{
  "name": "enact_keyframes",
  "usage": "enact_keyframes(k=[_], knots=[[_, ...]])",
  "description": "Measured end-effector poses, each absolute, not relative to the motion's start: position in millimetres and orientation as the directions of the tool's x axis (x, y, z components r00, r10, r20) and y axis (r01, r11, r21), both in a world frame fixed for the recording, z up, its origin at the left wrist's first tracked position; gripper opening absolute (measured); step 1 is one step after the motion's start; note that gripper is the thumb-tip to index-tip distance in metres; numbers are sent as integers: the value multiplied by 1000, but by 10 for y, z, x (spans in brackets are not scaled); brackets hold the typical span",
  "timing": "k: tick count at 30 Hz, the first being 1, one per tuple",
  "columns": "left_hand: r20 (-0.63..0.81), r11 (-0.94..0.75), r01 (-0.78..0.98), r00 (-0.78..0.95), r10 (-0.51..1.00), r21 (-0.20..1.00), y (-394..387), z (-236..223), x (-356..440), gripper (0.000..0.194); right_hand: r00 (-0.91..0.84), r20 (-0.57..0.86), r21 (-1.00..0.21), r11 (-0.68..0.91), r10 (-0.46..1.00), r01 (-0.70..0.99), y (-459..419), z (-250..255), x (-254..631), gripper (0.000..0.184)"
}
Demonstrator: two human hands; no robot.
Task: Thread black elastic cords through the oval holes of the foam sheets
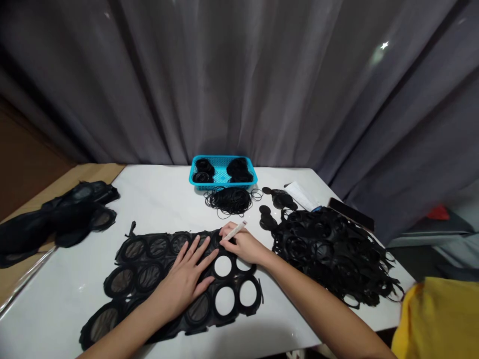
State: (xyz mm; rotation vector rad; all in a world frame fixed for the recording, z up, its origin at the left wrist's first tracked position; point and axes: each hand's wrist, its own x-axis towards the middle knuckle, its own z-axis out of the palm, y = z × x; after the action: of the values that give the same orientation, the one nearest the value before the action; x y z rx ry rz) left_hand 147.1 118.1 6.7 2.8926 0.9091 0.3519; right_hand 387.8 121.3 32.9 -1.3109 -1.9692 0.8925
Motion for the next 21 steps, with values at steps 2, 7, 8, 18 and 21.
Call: enact_keyframes(k=[2, 7, 8, 18, 21], knots=[[183, -819, 554, 799, 573, 149, 1187, 74, 1478, 59, -327, 107, -799, 277, 939, 534, 1216, 337, 3870, 14], [186, -819, 553, 798, 574, 152, 1181, 73, 1478, 61, -329, 101, -803, 272, 939, 530, 1212, 355, 3856, 15], [187, -818, 553, 797, 575, 156, 1178, 75, 1476, 61, -327, 100, -806, 270, 940, 527, 1211, 357, 3857, 16], [177, -818, 553, 799, 574, 156, 1181, 97, 1484, 60, -332, 93, -781, 276, 939, 560, 1185, 374, 3849, 17], [163, -819, 555, 803, 573, 147, 1180, 86, 1484, 60, -332, 120, -741, 307, 936, 597, 1152, 381, 3840, 14]])
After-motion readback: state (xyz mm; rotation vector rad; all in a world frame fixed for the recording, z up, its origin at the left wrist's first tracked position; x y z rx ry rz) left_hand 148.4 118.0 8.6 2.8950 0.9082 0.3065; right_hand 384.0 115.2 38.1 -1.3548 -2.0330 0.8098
